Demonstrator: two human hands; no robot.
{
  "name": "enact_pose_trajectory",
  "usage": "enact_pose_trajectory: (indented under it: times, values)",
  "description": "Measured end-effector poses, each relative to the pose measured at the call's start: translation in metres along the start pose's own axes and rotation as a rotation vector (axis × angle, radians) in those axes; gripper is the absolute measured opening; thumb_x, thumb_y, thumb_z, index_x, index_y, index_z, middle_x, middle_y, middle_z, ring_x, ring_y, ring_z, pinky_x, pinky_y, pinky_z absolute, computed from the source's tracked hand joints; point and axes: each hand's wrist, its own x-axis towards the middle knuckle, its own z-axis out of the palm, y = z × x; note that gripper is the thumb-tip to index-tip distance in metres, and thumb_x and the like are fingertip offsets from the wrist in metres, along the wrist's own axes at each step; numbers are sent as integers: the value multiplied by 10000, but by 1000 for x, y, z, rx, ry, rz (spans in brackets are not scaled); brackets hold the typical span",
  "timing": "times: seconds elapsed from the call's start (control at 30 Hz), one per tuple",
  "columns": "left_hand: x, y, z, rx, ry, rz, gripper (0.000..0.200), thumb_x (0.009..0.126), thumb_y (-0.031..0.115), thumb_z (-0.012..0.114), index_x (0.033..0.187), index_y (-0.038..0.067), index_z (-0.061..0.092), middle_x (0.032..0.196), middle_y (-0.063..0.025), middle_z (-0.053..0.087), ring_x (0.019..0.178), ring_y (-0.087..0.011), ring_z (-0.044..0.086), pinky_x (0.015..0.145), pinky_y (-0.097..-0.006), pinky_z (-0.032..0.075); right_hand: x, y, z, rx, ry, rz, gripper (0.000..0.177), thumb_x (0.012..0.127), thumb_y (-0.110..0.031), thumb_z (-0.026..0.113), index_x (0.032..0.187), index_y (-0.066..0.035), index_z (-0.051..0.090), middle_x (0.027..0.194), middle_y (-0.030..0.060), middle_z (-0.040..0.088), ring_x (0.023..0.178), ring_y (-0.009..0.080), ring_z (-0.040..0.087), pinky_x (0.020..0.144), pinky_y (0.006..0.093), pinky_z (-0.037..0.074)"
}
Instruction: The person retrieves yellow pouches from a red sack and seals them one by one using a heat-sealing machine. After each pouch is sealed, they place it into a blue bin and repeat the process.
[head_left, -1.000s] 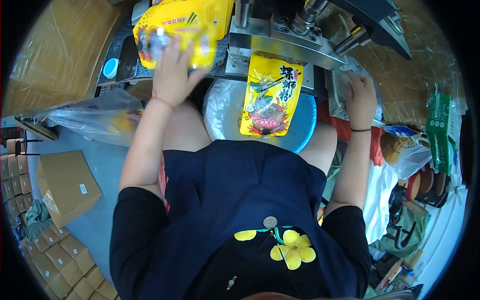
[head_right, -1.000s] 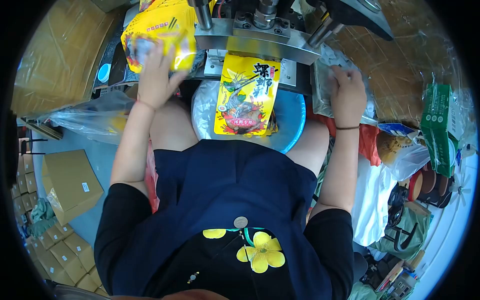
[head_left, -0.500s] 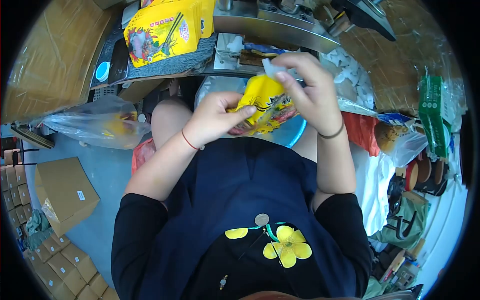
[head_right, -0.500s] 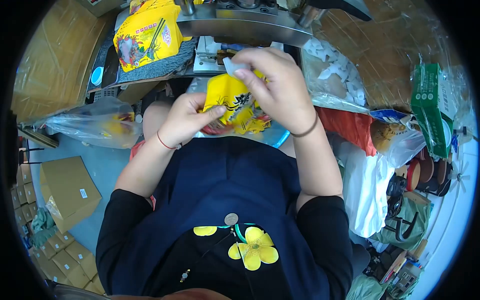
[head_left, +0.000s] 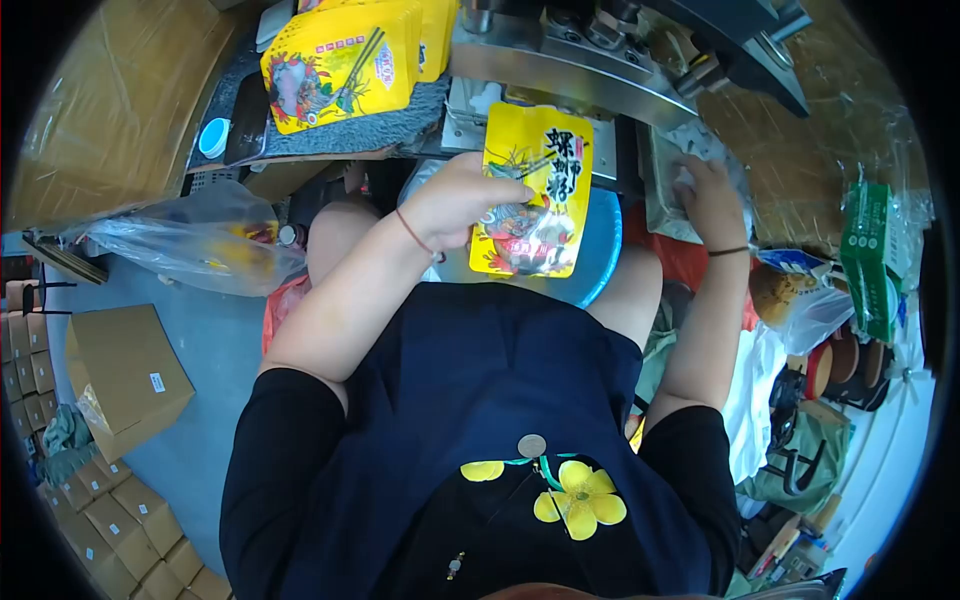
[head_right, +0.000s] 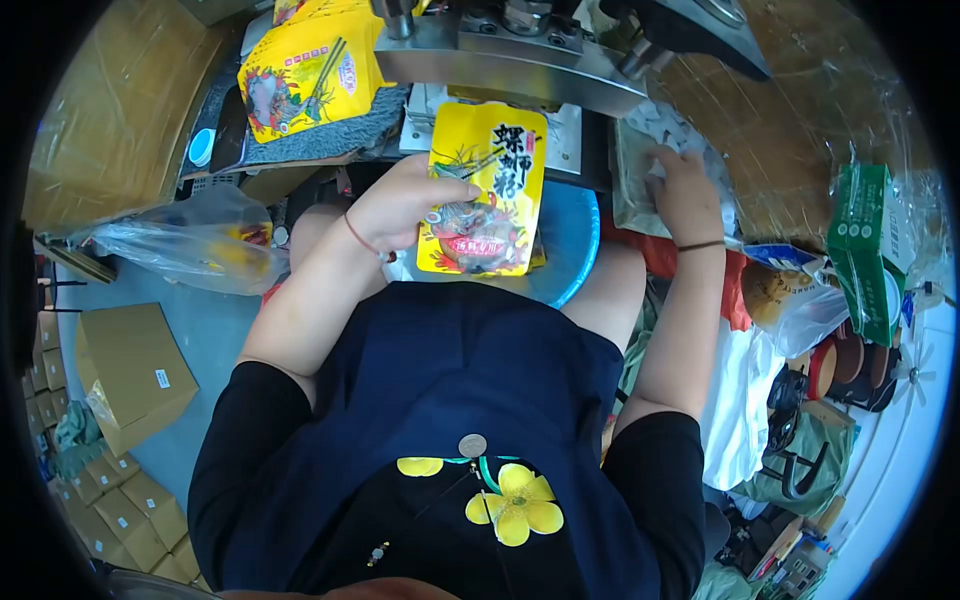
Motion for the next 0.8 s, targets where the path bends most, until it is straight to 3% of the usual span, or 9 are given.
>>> enact_pose_trajectory:
  times: [0.17, 0.23, 0.3, 0.33, 0.4, 0.53, 0.63, 0.67, 0.8]
  values:
    - [-1, 1, 2, 48, 51, 142, 386, 918, 29, 680, 1282, -51, 580, 1197, -134, 686, 1055, -181, 671, 950, -324, 524, 8, 20, 38, 151, 162, -50, 274, 894, -152, 663, 1140, -31, 656, 1081, 216, 666, 989, 415, 633, 866, 461, 508]
    - [-4, 14, -23, 825, 541, 559, 437, 948, 169, 702, 1296, -27, 525, 1054, -82, 648, 919, -160, 621, 834, -300, 508, 5, 14, 38, 146, 253, -44, 260, 916, -153, 649, 1137, -16, 660, 1081, 217, 666, 980, 405, 637, 858, 452, 508]
    - [-15, 54, -65, 1457, 993, 1120, 581, 956, 324, 665, 1374, -16, 449, 1232, -267, 549, 1163, -374, 554, 1012, -452, 425, -3, 9, 29, 161, 295, -7, 249, 938, -156, 633, 1136, -7, 661, 1075, 216, 666, 971, 394, 641, 853, 441, 507]
    - [-30, 70, -76, 1895, 1119, 1050, 628, 935, 312, 668, 1418, -14, 434, 1401, -330, 443, 1309, -451, 445, 1094, -494, 357, -8, 2, 19, 186, 295, 27, 244, 949, -157, 624, 1137, -6, 660, 1068, 215, 665, 967, 388, 643, 852, 435, 506]
    - [-47, 63, -103, 2117, 798, 800, 711, 878, 314, 735, 1452, 26, 429, 1460, -268, 443, 1325, -447, 450, 1087, -490, 387, -15, -10, 4, 249, 372, 11, 237, 965, -158, 608, 1138, -4, 656, 1052, 212, 662, 955, 379, 645, 848, 423, 506]
    - [-73, 24, -95, 1869, 608, 792, 425, 932, 211, 693, 1312, 35, 616, 1219, -177, 665, 1153, -292, 634, 971, -397, 493, -28, -48, -7, 483, 423, -83, 213, 982, -143, 585, 1125, 1, 647, 1024, 204, 655, 933, 379, 640, 836, 408, 507]
    - [-68, 13, -69, 829, 534, 473, 293, 997, 106, 615, 1267, -8, 625, 1131, -111, 708, 1025, -175, 675, 899, -316, 531, -28, -96, -3, 597, 278, -336, 165, 1006, -112, 562, 1084, 10, 641, 1004, 147, 661, 890, 278, 632, 825, 334, 494]
    - [-66, 7, -61, 803, 433, 472, 237, 1003, 154, 644, 1178, -3, 673, 1021, -45, 715, 899, -67, 656, 781, -239, 540, -27, -112, -7, 661, 195, -402, 155, 990, -108, 590, 1067, 14, 647, 992, 140, 670, 887, 268, 643, 816, 337, 502]
    - [-63, 7, -5, 841, 308, 199, 297, 923, 261, 757, 1037, -13, 736, 804, -34, 710, 705, -54, 638, 631, -220, 505, -19, -144, -27, 1065, 216, -284, 138, 940, -92, 668, 1028, 13, 657, 948, 93, 688, 830, 174, 642, 768, 314, 515]
